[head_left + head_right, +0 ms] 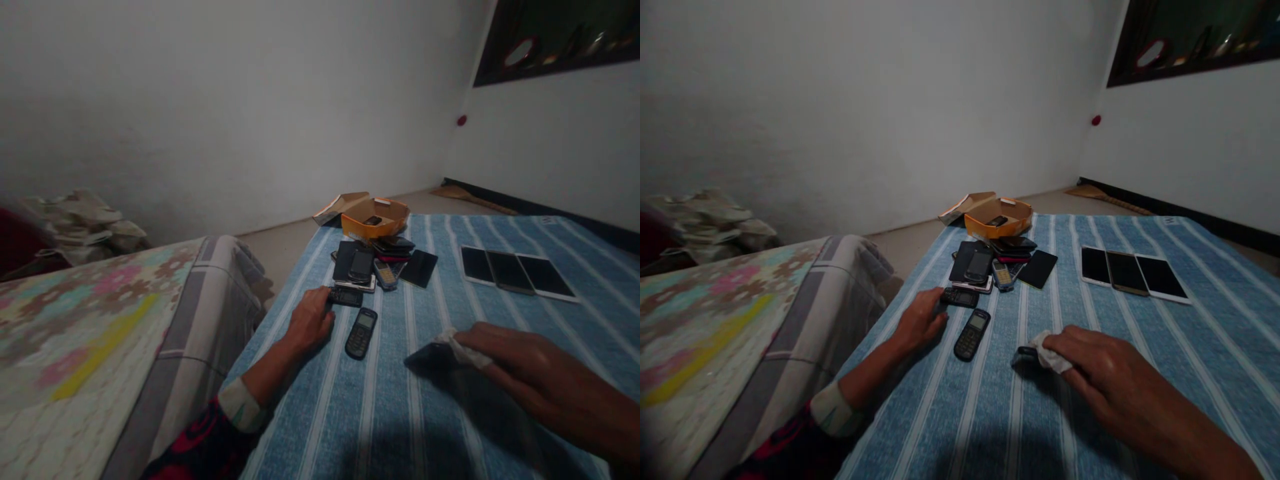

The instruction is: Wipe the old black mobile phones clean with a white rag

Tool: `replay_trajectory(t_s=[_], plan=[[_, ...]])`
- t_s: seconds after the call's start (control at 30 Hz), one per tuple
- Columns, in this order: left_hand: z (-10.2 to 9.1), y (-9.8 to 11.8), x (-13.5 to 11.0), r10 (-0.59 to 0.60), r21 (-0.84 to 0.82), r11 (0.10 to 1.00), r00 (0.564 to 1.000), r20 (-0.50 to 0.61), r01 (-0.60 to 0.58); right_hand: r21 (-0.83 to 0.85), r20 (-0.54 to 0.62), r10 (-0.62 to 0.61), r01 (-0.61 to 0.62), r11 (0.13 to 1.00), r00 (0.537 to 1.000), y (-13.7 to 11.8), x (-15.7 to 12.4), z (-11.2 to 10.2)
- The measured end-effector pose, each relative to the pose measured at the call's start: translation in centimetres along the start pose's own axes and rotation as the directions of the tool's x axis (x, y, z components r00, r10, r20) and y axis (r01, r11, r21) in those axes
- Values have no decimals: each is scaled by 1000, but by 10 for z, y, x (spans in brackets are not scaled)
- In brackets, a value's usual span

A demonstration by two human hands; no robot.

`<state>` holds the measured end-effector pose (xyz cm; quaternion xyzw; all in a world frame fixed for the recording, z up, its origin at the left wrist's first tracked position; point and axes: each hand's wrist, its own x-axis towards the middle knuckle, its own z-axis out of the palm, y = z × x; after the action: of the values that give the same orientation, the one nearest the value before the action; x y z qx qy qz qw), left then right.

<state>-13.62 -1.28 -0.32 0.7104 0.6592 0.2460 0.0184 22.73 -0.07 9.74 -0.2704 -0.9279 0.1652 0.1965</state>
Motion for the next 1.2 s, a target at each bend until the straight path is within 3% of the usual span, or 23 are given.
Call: replay_trajectory(t_s=[0.1, 0.23, 0.4, 0.5, 0.6, 0.8, 1.2], plan=[[0, -17, 21, 25, -19, 1000, 993, 116, -23, 23, 17, 31, -31, 999, 999, -3, 1, -1], [9, -24, 31, 26, -30, 999, 992, 120, -22, 31, 6, 40, -40, 999, 999, -5, 1, -2], [16, -18, 7, -6, -16, 1000, 999, 47, 7, 8, -37, -8, 8, 1000, 999, -5, 2, -2], [18, -10, -15, -13, -11, 1000, 994, -110, 12, 18, -49, -19, 20, 1000, 999, -3, 1, 0], [20, -2, -29, -20, 0, 1000, 981, -192, 20, 36, -48, 7, -5, 999, 999, 3, -3, 5], [21, 6, -41, -28, 29, 999, 975, -221, 36, 41, -56, 36, -34, 999, 998, 16, -14, 14], [24, 17, -41, -169, 57, 981, 964, -207, 185, 39, -48, 10, -8, 999, 999, 13, -9, 12]])
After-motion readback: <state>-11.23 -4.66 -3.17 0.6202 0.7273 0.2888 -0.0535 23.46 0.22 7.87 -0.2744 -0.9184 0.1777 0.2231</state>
